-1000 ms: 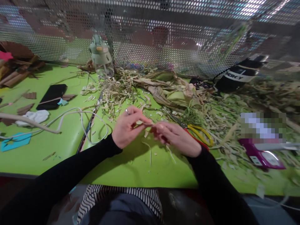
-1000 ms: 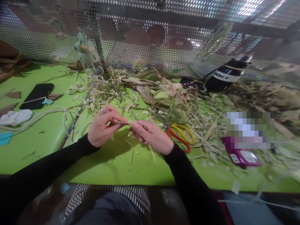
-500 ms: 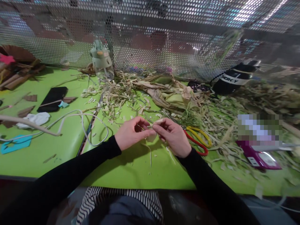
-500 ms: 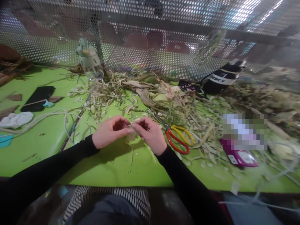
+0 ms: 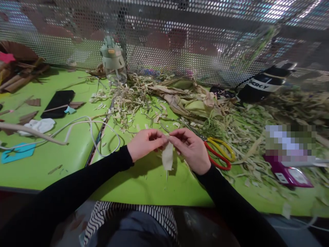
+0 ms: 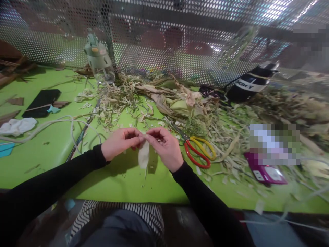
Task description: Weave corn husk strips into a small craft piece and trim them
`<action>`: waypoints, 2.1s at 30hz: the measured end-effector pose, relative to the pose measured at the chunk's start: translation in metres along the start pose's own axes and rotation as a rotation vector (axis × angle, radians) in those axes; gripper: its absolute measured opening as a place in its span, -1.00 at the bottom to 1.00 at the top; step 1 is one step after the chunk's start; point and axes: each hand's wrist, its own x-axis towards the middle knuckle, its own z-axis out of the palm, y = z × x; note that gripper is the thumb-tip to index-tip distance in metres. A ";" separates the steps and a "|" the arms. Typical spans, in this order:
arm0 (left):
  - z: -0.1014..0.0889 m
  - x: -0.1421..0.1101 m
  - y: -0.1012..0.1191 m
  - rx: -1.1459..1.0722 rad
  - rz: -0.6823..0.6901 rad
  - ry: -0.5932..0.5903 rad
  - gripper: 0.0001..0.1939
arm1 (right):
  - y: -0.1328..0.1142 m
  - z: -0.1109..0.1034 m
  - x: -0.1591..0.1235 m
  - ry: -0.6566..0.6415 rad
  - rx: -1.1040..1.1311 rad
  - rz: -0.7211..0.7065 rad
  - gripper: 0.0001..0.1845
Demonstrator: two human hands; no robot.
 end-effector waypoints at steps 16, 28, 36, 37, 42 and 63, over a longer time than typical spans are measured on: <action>-0.002 -0.005 0.004 -0.145 -0.149 -0.014 -0.91 | -0.005 -0.008 0.000 -0.028 -0.459 -0.622 -0.90; -0.001 -0.006 0.005 0.019 0.015 -0.001 -0.91 | -0.009 -0.008 -0.002 -0.020 -0.451 -0.500 -0.92; 0.002 -0.011 0.003 0.301 0.190 0.080 -0.86 | -0.008 -0.006 -0.002 0.000 -0.434 -0.379 -0.93; 0.002 -0.012 0.003 0.342 0.209 0.086 -0.86 | -0.008 -0.006 -0.002 -0.004 -0.420 -0.365 -0.93; 0.000 -0.013 0.004 0.479 0.284 0.105 -0.84 | -0.008 -0.007 -0.003 -0.060 -0.309 -0.228 -0.94; 0.001 -0.011 0.002 0.350 0.163 0.028 -0.83 | -0.007 -0.003 -0.006 0.044 -0.465 -0.432 -0.96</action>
